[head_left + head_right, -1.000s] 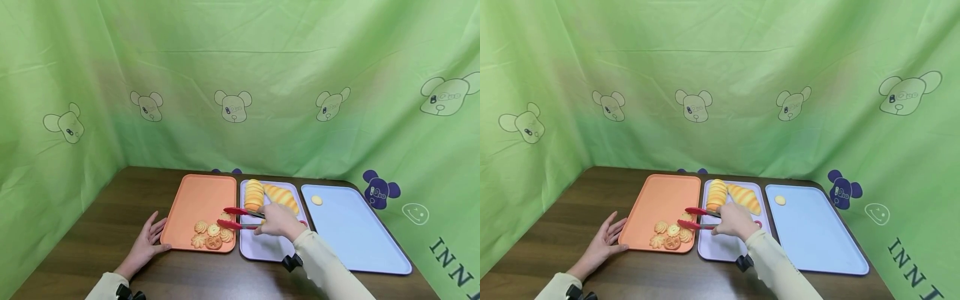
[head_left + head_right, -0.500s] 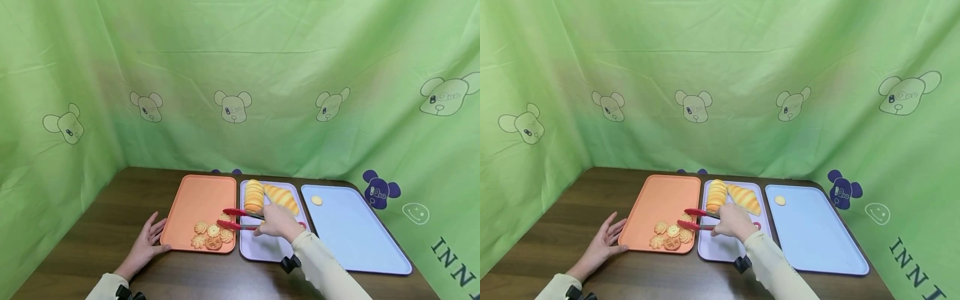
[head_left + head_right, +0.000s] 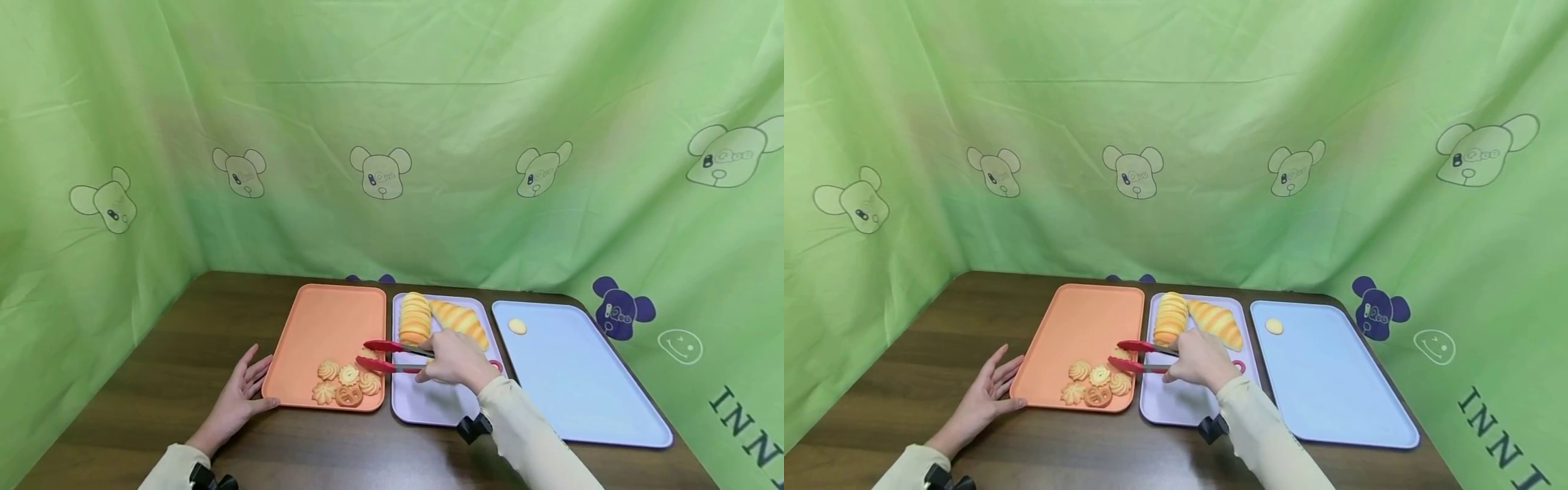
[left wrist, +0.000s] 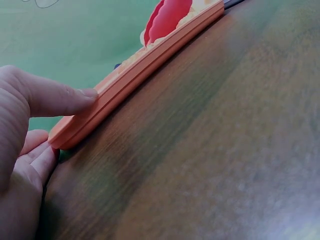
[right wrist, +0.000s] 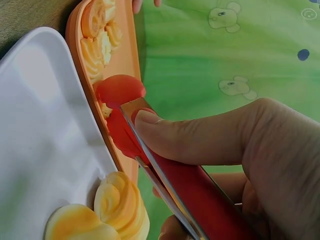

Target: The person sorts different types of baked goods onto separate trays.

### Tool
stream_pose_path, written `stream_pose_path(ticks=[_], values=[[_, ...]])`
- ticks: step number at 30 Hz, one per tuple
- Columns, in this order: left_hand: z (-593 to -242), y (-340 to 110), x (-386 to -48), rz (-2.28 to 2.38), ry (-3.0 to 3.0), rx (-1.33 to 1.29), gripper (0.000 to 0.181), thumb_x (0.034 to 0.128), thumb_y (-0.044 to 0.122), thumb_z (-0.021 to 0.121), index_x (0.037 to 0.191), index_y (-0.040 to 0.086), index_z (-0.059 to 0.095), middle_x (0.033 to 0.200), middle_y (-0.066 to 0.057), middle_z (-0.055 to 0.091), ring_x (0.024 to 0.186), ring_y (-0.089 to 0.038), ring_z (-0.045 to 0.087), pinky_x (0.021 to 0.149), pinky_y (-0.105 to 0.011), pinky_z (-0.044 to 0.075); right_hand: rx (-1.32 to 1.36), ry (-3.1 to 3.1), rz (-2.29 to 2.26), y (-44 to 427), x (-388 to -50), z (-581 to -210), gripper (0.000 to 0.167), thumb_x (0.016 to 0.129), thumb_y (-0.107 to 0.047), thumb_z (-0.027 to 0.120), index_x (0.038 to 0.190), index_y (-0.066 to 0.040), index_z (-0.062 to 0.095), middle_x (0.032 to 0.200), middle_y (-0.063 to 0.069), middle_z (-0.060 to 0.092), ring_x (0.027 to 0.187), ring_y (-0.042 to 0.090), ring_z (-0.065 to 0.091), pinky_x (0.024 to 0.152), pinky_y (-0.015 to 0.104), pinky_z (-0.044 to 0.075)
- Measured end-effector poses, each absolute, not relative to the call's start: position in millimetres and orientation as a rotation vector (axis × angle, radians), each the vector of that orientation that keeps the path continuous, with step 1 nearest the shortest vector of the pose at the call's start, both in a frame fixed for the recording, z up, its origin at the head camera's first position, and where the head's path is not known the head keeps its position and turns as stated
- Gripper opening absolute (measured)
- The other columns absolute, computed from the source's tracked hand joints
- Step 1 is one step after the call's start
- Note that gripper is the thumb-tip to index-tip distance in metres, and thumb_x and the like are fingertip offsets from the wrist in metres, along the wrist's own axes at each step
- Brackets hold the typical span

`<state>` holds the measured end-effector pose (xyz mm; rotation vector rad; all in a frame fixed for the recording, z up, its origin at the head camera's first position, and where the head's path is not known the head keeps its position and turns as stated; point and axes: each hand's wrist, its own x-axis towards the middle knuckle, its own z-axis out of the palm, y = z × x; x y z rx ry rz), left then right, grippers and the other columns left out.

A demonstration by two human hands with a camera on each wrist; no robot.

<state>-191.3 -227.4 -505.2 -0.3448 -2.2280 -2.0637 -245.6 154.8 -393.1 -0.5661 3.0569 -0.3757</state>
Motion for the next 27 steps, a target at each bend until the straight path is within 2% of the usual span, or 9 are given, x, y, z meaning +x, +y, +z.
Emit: stream_pose_path(ticks=[2,5,7,9,12,16,20,22,27], values=[[-505.2,-227.1,-191.6,-2.066,-2.225,-0.352,0.110,0.0760,-0.017,0.075,0.155,-0.006,-0.001,0.150,-0.040,0.027,0.130,-0.010,0.046,0.095,-0.012,0.042,-0.566,3.059,-0.384,155.6,-245.2,-392.5,0.046,0.063,-0.038,0.091,0.100,-0.014,0.079,0.080,-0.003,0.068,0.065,0.016,0.051,0.056,0.036,0.046],[-505.6,-227.2,-191.7,-2.057,-2.225,-0.355,0.111,0.0755,-0.017,0.075,0.155,-0.006,0.000,0.150,-0.040,0.028,0.132,-0.016,0.045,0.095,-0.012,0.042,-0.570,3.071,-0.379,156.2,-245.4,-392.2,0.047,0.063,-0.039,0.090,0.101,-0.014,0.079,0.083,0.000,0.070,0.065,0.016,0.051,0.056,0.037,0.046],[-505.8,-227.1,-192.0,-2.053,-2.217,-0.371,0.110,0.0755,-0.017,0.075,0.155,-0.007,0.000,0.149,-0.041,0.028,0.131,-0.015,0.046,0.095,-0.012,0.042,-0.571,3.077,-0.377,156.6,-245.6,-392.2,0.048,0.063,-0.039,0.090,0.102,-0.014,0.079,0.084,0.001,0.070,0.065,0.016,0.051,0.056,0.036,0.046],[-506.9,-227.2,-192.4,-2.052,-2.209,-0.382,0.110,0.0749,-0.017,0.076,0.155,-0.008,0.000,0.149,-0.041,0.028,0.123,0.002,0.047,0.095,-0.011,0.042,-0.569,3.082,-0.376,157.3,-245.6,-392.1,0.050,0.063,-0.039,0.090,0.104,-0.015,0.079,0.083,0.000,0.069,0.065,0.016,0.050,0.055,0.036,0.045],[-507.1,-227.1,-192.7,-2.050,-2.208,-0.385,0.110,0.0748,-0.017,0.075,0.155,-0.008,0.000,0.149,-0.042,0.028,0.120,0.007,0.046,0.095,-0.011,0.042,-0.567,3.083,-0.385,158.6,-245.4,-391.7,0.051,0.063,-0.039,0.090,0.107,-0.015,0.079,0.083,0.000,0.069,0.065,0.017,0.049,0.054,0.034,0.043],[-504.3,-226.8,-192.2,-2.046,-2.229,-0.359,0.110,0.0757,-0.018,0.075,0.155,-0.006,0.000,0.150,-0.040,0.029,0.131,-0.017,0.045,0.095,-0.012,0.042,-0.586,3.086,-0.413,161.7,-246.0,-390.1,0.050,0.065,-0.037,0.090,0.107,-0.014,0.079,0.086,0.001,0.071,0.068,0.016,0.051,0.056,0.034,0.044],[-501.9,-226.8,-191.8,-2.039,-2.236,-0.358,0.110,0.0763,-0.018,0.075,0.156,-0.006,-0.001,0.150,-0.039,0.029,0.135,-0.045,0.032,0.095,-0.012,0.042,-0.585,3.086,-0.456,166.1,-245.4,-386.5,0.051,0.065,-0.035,0.090,0.109,-0.011,0.078,0.092,0.003,0.073,0.070,0.015,0.053,0.059,0.035,0.047],[-502.1,-226.9,-191.8,-2.030,-2.244,-0.354,0.110,0.0761,-0.018,0.075,0.155,-0.006,0.000,0.150,-0.039,0.029,0.136,-0.040,0.035,0.095,-0.012,0.042,-0.572,3.079,-0.480,168.7,-244.6,-384.6,0.051,0.066,-0.034,0.090,0.110,-0.010,0.078,0.093,0.003,0.073,0.070,0.015,0.053,0.059,0.035,0.046],[-505.8,-226.3,-192.2,-2.047,-2.241,-0.324,0.110,0.0750,-0.017,0.076,0.156,-0.005,0.002,0.150,-0.039,0.030,0.124,-0.001,0.047,0.094,-0.012,0.042,-0.551,3.082,-0.498,175.0,-243.0,-382.2,0.053,0.066,-0.034,0.089,0.111,-0.010,0.078,0.096,0.004,0.074,0.066,0.016,0.050,0.056,0.033,0.044]])
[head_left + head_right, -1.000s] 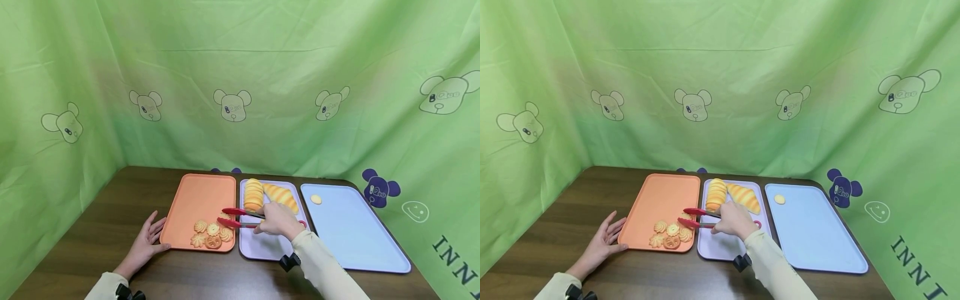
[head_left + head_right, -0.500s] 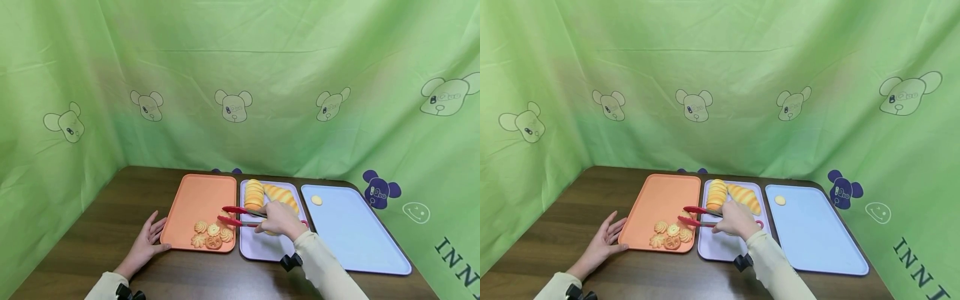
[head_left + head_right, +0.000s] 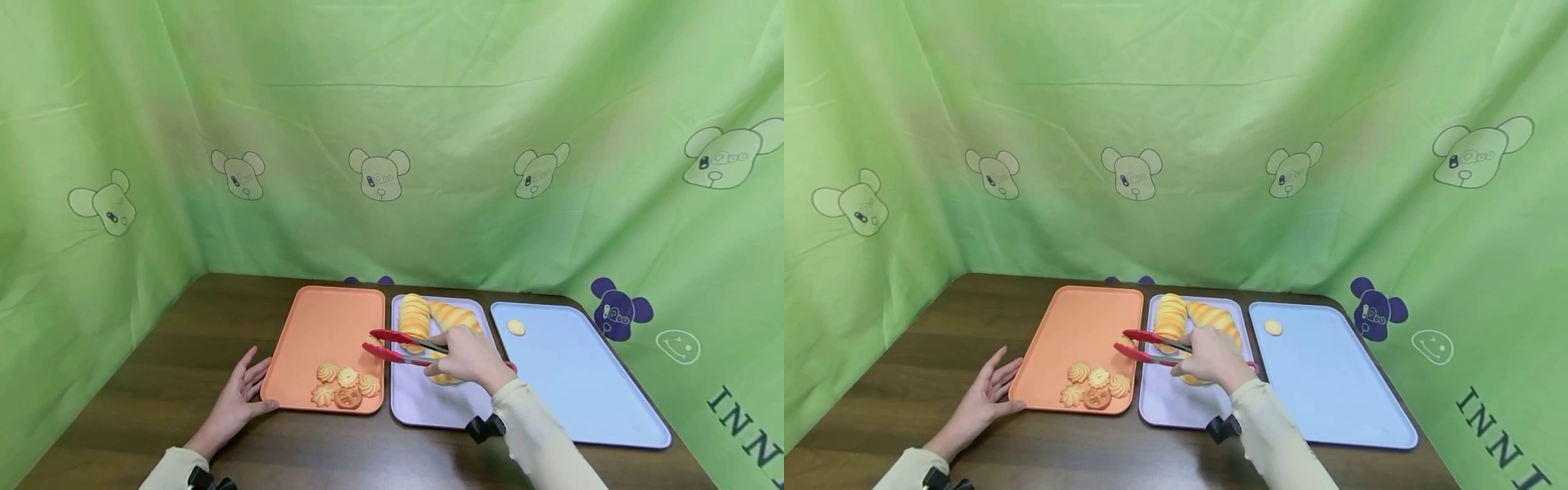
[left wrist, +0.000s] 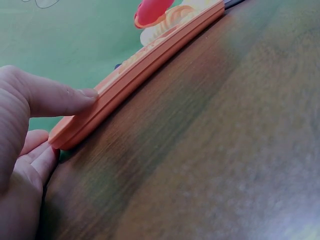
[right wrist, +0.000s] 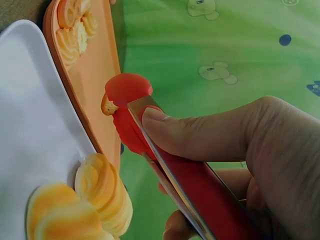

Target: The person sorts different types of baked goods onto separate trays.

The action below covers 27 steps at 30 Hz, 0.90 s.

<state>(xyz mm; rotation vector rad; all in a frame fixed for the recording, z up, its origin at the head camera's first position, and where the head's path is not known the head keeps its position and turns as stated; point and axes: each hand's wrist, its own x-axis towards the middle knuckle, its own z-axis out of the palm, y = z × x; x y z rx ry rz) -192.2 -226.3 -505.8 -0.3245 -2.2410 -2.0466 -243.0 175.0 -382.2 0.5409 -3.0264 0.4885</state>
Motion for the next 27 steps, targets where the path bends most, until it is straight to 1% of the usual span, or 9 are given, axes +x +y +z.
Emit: stream_pose_path(ticks=[2,7,9,11,16,18,21,25,27], values=[[-507.3,-225.9,-192.3,-2.059,-2.242,-0.312,0.110,0.0749,-0.017,0.076,0.156,-0.005,0.002,0.150,-0.038,0.030,0.122,0.002,0.047,0.094,-0.012,0.043,0.535,-3.026,0.476,176.8,-242.6,-382.3,0.055,0.065,-0.034,0.089,0.113,-0.010,0.077,0.098,0.005,0.074,0.065,0.016,0.050,0.056,0.034,0.044],[-508.1,-224.8,-193.4,-2.065,-2.256,-0.298,0.110,0.0757,-0.016,0.076,0.157,-0.004,0.002,0.151,-0.036,0.030,0.136,-0.033,0.037,0.095,-0.012,0.042,0.524,-3.028,0.431,176.4,-241.4,-383.9,0.056,0.064,-0.037,0.089,0.113,-0.012,0.078,0.098,0.004,0.074,0.068,0.016,0.052,0.057,0.036,0.045],[-507.8,-224.9,-193.8,-2.061,-2.254,-0.300,0.110,0.0757,-0.016,0.076,0.156,-0.004,0.002,0.151,-0.036,0.030,0.137,-0.041,0.032,0.095,-0.012,0.042,0.534,-3.025,0.428,174.1,-241.4,-385.0,0.054,0.065,-0.037,0.090,0.111,-0.013,0.078,0.097,0.002,0.074,0.068,0.015,0.052,0.058,0.035,0.046],[-507.5,-225.4,-193.8,-2.059,-2.249,-0.300,0.110,0.0756,-0.017,0.076,0.156,-0.004,0.002,0.151,-0.036,0.030,0.136,-0.035,0.036,0.095,-0.012,0.042,0.543,-3.026,0.439,171.5,-241.3,-385.3,0.051,0.065,-0.037,0.090,0.109,-0.013,0.079,0.094,-0.001,0.073,0.067,0.014,0.052,0.057,0.034,0.045],[-508.0,-226.9,-194.3,-2.052,-2.240,-0.325,0.110,0.0747,-0.017,0.076,0.156,-0.005,0.002,0.150,-0.038,0.030,0.122,0.003,0.047,0.095,-0.012,0.043,0.564,-3.018,0.433,168.6,-240.6,-381.9,0.051,0.066,-0.036,0.090,0.109,-0.012,0.078,0.089,0.000,0.072,0.065,0.015,0.049,0.056,0.034,0.043],[-508.1,-227.3,-194.5,-2.049,-2.241,-0.328,0.110,0.0746,-0.017,0.076,0.156,-0.005,0.003,0.150,-0.038,0.030,0.120,0.007,0.046,0.095,-0.012,0.042,0.576,-3.007,0.422,169.0,-240.6,-379.4,0.052,0.067,-0.036,0.089,0.110,-0.010,0.078,0.086,0.001,0.071,0.065,0.016,0.049,0.056,0.034,0.043],[-506.9,-227.4,-195.2,-2.052,-2.248,-0.311,0.110,0.0748,-0.017,0.076,0.156,-0.004,0.003,0.151,-0.037,0.030,0.128,-0.008,0.047,0.095,-0.013,0.043,0.589,-3.003,0.433,170.1,-241.0,-375.4,0.052,0.068,-0.035,0.089,0.111,-0.009,0.077,0.075,-0.001,0.066,0.062,0.016,0.047,0.054,0.033,0.040],[-504.9,-227.2,-195.0,-2.052,-2.264,-0.297,0.110,0.0752,-0.017,0.076,0.156,-0.004,0.002,0.151,-0.036,0.031,0.136,-0.038,0.035,0.095,-0.013,0.043,0.603,-3.014,0.417,170.3,-242.4,-373.3,0.045,0.069,-0.034,0.089,0.107,-0.011,0.078,0.066,-0.006,0.057,0.060,0.016,0.046,0.052,0.031,0.038],[-504.9,-227.3,-194.1,-2.049,-2.270,-0.292,0.110,0.0755,-0.016,0.076,0.156,-0.004,0.002,0.151,-0.036,0.031,0.136,-0.042,0.032,0.095,-0.012,0.042,0.616,-3.013,0.378,168.9,-243.2,-374.7,0.038,0.069,-0.035,0.088,0.100,-0.015,0.079,0.065,-0.008,0.056,0.061,0.015,0.046,0.052,0.032,0.038]])
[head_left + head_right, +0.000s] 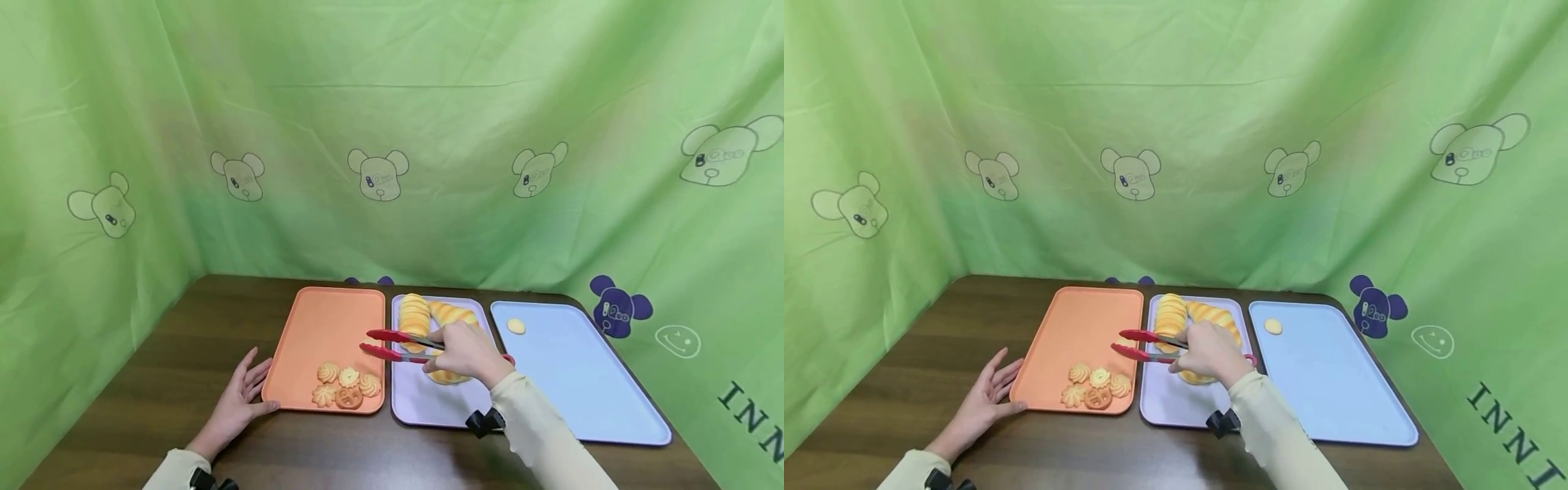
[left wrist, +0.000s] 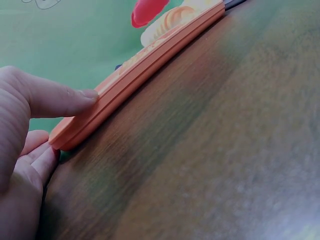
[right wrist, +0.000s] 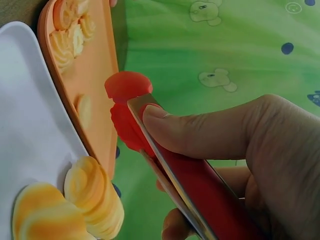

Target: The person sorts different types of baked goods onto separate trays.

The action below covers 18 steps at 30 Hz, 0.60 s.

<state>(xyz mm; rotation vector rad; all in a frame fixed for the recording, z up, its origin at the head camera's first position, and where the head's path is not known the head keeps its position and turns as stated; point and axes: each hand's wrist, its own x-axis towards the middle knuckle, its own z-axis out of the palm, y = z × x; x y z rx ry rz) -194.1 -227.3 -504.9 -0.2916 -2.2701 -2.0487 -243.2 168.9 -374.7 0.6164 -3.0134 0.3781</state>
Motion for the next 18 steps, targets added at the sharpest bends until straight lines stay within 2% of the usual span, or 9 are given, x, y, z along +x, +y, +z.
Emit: stream_pose_path(ticks=[2,6,8,10,15,18], values=[[-505.7,-226.8,-193.7,-2.048,-2.273,-0.293,0.110,0.0755,-0.016,0.076,0.156,-0.004,0.002,0.151,-0.036,0.031,0.136,-0.038,0.034,0.095,-0.013,0.043,0.615,-3.017,0.345,167.9,-243.5,-378.5,0.036,0.068,-0.036,0.088,0.097,-0.016,0.078,0.065,-0.008,0.056,0.062,0.015,0.047,0.053,0.033,0.040],[-508.2,-227.4,-194.3,-2.051,-2.250,-0.306,0.110,0.0744,-0.017,0.076,0.156,-0.004,0.003,0.151,-0.037,0.031,0.128,-0.010,0.047,0.094,-0.013,0.043,0.609,-3.013,0.289,163.1,-244.9,-387.4,0.040,0.066,-0.037,0.089,0.096,-0.014,0.078,0.073,-0.005,0.066,0.066,0.016,0.053,0.056,0.037,0.045],[-509.5,-227.6,-195.4,-2.053,-2.235,-0.329,0.111,0.0737,-0.017,0.076,0.156,-0.005,0.003,0.150,-0.038,0.030,0.122,0.003,0.047,0.094,-0.013,0.043,0.599,-3.009,0.255,160.6,-245.0,-391.4,0.045,0.065,-0.037,0.089,0.101,-0.012,0.079,0.081,-0.001,0.070,0.068,0.016,0.056,0.056,0.038,0.047],[-510.8,-227.5,-196.1,-2.060,-2.219,-0.346,0.111,0.0734,-0.018,0.076,0.156,-0.005,0.003,0.150,-0.039,0.030,0.117,0.010,0.047,0.093,-0.012,0.044,0.601,-2.993,0.211,158.3,-243.9,-393.6,0.044,0.064,-0.038,0.089,0.098,-0.011,0.078,0.080,0.001,0.070,0.067,0.018,0.057,0.055,0.039,0.048],[-511.3,-226.9,-195.3,-2.061,-2.209,-0.359,0.110,0.0737,-0.018,0.076,0.156,-0.005,0.003,0.150,-0.039,0.029,0.117,0.009,0.047,0.094,-0.013,0.044,0.600,-2.967,0.130,154.7,-244.3,-395.3,0.035,0.065,-0.041,0.088,0.082,-0.015,0.071,0.069,-0.003,0.058,0.062,0.018,0.053,0.051,0.040,0.045],[-507.6,-227.2,-194.3,-2.044,-2.230,-0.344,0.110,0.0744,-0.018,0.075,0.156,-0.005,0.003,0.150,-0.039,0.030,0.128,-0.009,0.048,0.094,-0.013,0.043,0.588,-2.982,0.117,152.2,-247.1,-392.8,0.035,0.066,-0.041,0.088,0.073,-0.018,0.064,0.067,-0.004,0.054,0.062,0.018,0.051,0.052,0.039,0.045]])
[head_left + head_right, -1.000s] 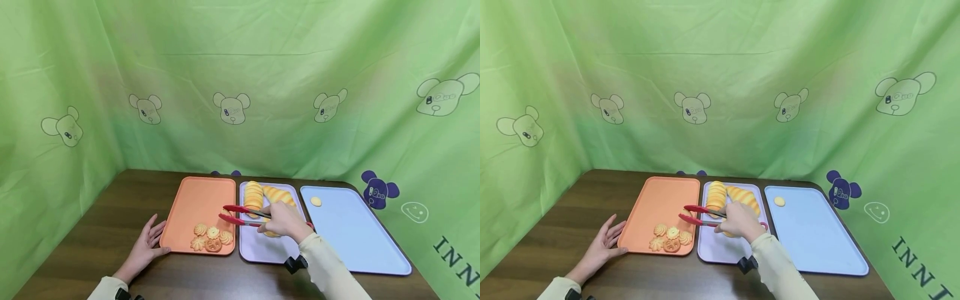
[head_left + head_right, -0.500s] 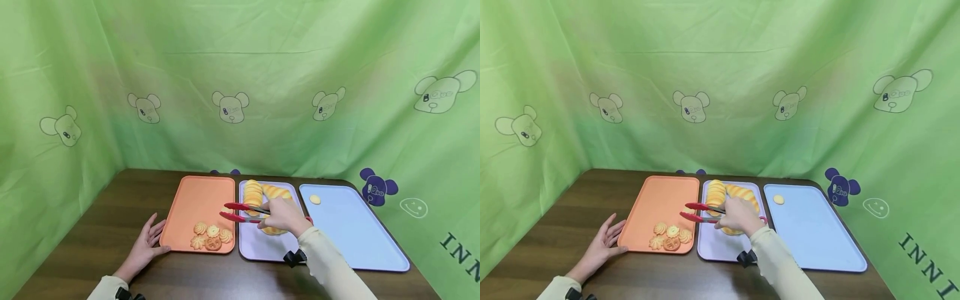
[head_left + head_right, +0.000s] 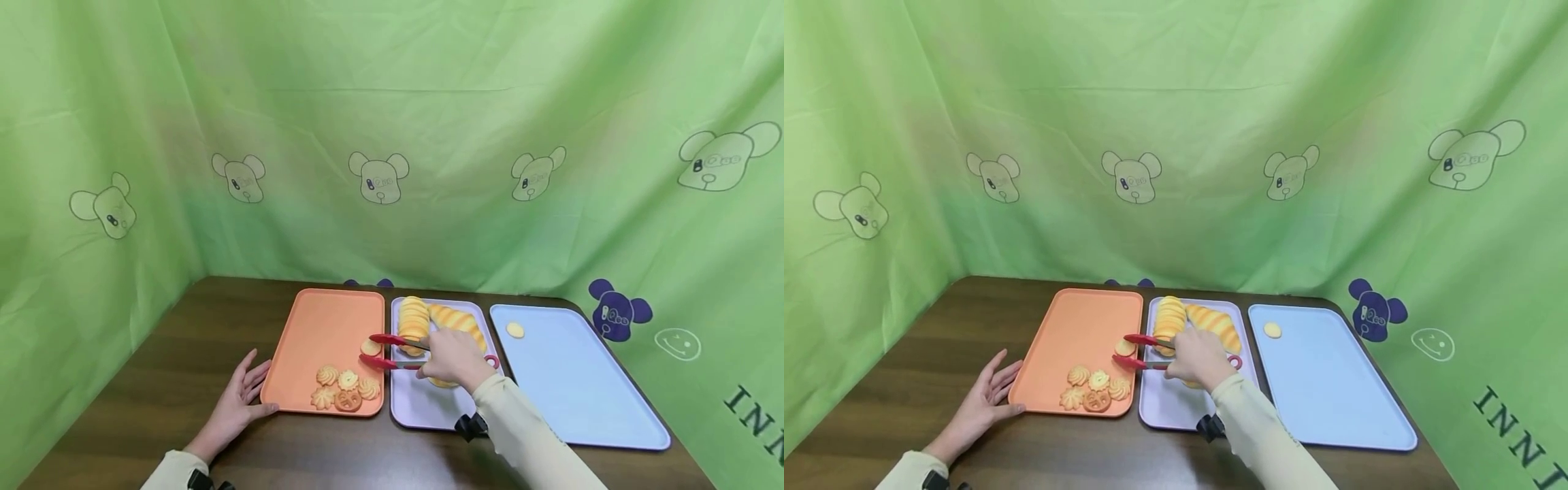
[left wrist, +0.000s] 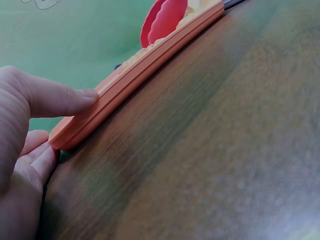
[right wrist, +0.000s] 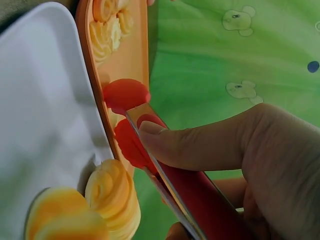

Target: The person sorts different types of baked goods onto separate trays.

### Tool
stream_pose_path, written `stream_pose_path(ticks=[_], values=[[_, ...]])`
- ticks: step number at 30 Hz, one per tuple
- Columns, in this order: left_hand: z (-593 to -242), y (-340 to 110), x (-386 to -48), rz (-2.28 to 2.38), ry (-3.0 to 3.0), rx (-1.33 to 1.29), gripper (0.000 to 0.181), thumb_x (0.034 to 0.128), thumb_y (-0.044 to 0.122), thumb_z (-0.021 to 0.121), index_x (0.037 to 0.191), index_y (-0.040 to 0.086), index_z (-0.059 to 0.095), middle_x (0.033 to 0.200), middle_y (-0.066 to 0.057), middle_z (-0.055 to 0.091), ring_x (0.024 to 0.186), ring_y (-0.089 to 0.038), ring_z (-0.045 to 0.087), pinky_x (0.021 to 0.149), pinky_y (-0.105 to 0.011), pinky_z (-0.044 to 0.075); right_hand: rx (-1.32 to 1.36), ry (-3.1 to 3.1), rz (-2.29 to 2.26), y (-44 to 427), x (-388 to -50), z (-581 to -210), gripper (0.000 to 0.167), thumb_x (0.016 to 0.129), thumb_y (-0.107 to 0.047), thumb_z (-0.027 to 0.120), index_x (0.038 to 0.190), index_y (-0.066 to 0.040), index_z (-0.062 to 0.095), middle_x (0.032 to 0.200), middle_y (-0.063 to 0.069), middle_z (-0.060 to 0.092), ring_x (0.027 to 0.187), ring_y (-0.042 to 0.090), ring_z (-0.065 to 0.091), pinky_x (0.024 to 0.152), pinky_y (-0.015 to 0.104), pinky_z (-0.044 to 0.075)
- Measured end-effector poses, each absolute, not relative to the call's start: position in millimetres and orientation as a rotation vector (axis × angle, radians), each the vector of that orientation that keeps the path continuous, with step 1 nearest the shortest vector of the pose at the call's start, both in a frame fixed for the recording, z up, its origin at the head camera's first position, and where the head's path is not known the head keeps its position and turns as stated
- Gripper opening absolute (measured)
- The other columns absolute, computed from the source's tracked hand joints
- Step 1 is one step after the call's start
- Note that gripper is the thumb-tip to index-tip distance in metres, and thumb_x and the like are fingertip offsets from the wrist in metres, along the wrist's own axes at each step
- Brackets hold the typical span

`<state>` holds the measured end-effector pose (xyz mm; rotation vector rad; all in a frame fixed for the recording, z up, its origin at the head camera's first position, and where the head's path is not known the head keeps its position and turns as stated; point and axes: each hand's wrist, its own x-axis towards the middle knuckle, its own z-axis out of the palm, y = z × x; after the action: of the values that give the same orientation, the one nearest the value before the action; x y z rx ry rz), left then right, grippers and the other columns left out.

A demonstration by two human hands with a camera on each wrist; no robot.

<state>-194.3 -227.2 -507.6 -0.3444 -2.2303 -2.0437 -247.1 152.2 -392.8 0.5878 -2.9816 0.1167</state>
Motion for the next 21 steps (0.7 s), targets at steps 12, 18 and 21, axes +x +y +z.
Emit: stream_pose_path(ticks=[12,18,21], values=[[-505.0,-227.2,-193.5,-2.009,-2.245,-0.355,0.109,0.0750,-0.018,0.075,0.155,-0.007,0.002,0.149,-0.039,0.031,0.133,-0.023,0.042,0.094,-0.012,0.042,0.625,-2.927,0.030,147.3,-245.6,-395.9,0.028,0.071,-0.038,0.085,0.077,-0.017,0.067,0.066,-0.001,0.054,0.060,0.021,0.054,0.050,0.042,0.045],[-505.7,-226.5,-192.8,-2.003,-2.233,-0.373,0.109,0.0750,-0.019,0.075,0.155,-0.008,0.002,0.148,-0.040,0.031,0.132,-0.021,0.043,0.095,-0.012,0.042,0.656,-2.880,0.038,147.9,-244.7,-400.2,0.029,0.071,-0.037,0.086,0.076,-0.016,0.067,0.066,0.000,0.054,0.058,0.023,0.054,0.049,0.042,0.045],[-505.8,-226.4,-192.3,-2.016,-2.222,-0.375,0.109,0.0749,-0.019,0.075,0.155,-0.008,0.002,0.148,-0.040,0.031,0.127,-0.008,0.046,0.095,-0.012,0.041,0.667,-2.885,0.067,149.3,-244.3,-400.3,0.029,0.074,-0.037,0.085,0.074,-0.017,0.064,0.064,-0.002,0.052,0.058,0.022,0.053,0.049,0.042,0.045]])
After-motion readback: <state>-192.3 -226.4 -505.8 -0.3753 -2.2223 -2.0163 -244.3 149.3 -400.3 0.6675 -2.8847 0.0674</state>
